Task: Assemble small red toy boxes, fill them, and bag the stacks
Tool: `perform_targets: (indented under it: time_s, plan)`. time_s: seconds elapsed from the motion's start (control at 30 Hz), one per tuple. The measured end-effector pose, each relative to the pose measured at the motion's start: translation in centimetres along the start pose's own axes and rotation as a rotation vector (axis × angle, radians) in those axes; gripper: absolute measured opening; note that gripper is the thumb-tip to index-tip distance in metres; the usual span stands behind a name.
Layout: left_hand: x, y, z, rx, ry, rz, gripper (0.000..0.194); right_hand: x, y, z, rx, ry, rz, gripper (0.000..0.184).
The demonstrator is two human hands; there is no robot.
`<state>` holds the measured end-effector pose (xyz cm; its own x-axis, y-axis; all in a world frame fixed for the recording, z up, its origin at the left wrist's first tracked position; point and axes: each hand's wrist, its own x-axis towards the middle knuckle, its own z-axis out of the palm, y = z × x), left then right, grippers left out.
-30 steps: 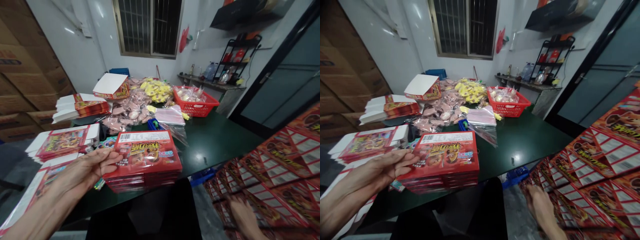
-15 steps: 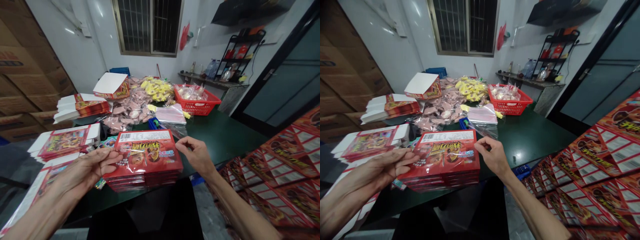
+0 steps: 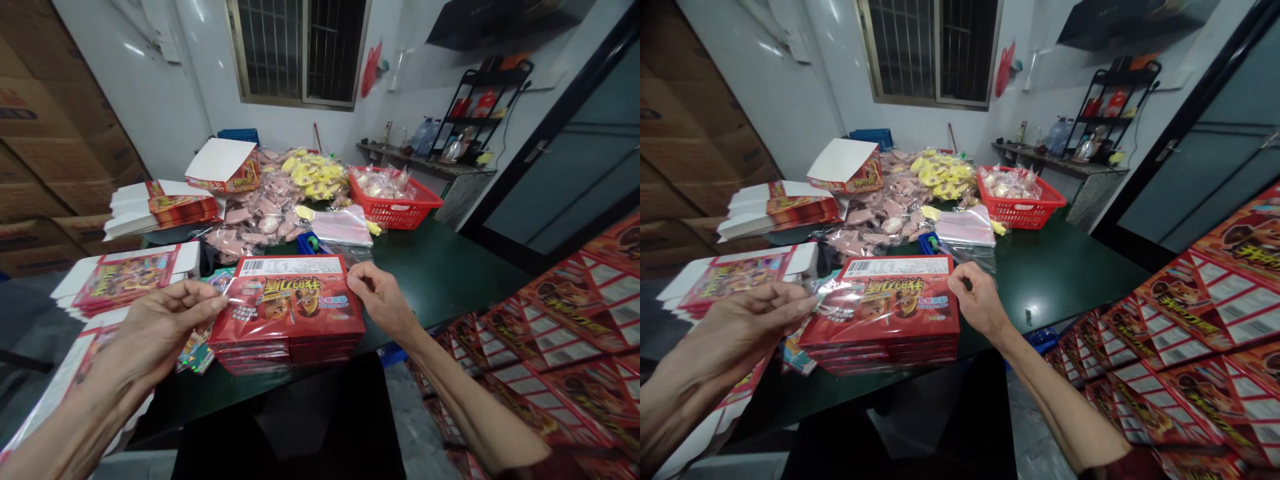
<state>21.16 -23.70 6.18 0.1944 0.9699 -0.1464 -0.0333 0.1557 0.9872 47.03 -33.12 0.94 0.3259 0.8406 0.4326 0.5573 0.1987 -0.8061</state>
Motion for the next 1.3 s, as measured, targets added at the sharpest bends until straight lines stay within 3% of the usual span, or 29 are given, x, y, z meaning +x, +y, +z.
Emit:
perform_targets:
  time_s: [0.1, 0.2, 0.47, 0.77, 1.0, 1.1, 1.17, 1.3]
  plan:
    - [1.2, -1.6, -0.4, 0.011, -0.032, 0.170, 0.034, 0.1, 0.0, 0.0, 0.035, -0.002, 0.037, 0.021]
    - [2.2, -3.0, -0.4, -0.064, 0.000, 0.252, 0.042, 0.0, 0.0, 0.2, 0.061, -0.006, 0.055, 0.024]
    - [2.9, -4.2, 0.3, -0.130, 0.067, 0.222, 0.038, -0.5, 1.0, 1.5, -0.001, 0.119, 0.120, 0.024]
    - [3.3, -5.2, -0.1, -0.105, 0.077, 0.234, 0.027, -0.9, 1.2, 1.9, -0.168, 0.153, 0.185, 0.028]
    - [3.5, -5.5, 0.1, -0.116, 0.117, 0.188, 0.028, -1.0, 1.0, 2.5, -0.115, 0.174, 0.358, 0.030]
    - [4.5, -5.8, 0.1, -0.139, 0.156, 0.166, 0.032, -1.0, 0.7, 2.8, 0.024, 0.276, 0.472, 0.033]
    - [5.0, -5.7, 0.1, -0.134, 0.157, 0.142, 0.032, -0.8, 0.8, 2.7, 0.150, 0.254, 0.521, 0.037]
    - [5.1, -4.5, 0.1, -0.078, 0.142, 0.185, 0.033, 0.2, 0.8, 1.7, 0.101, 0.181, 0.453, 0.040]
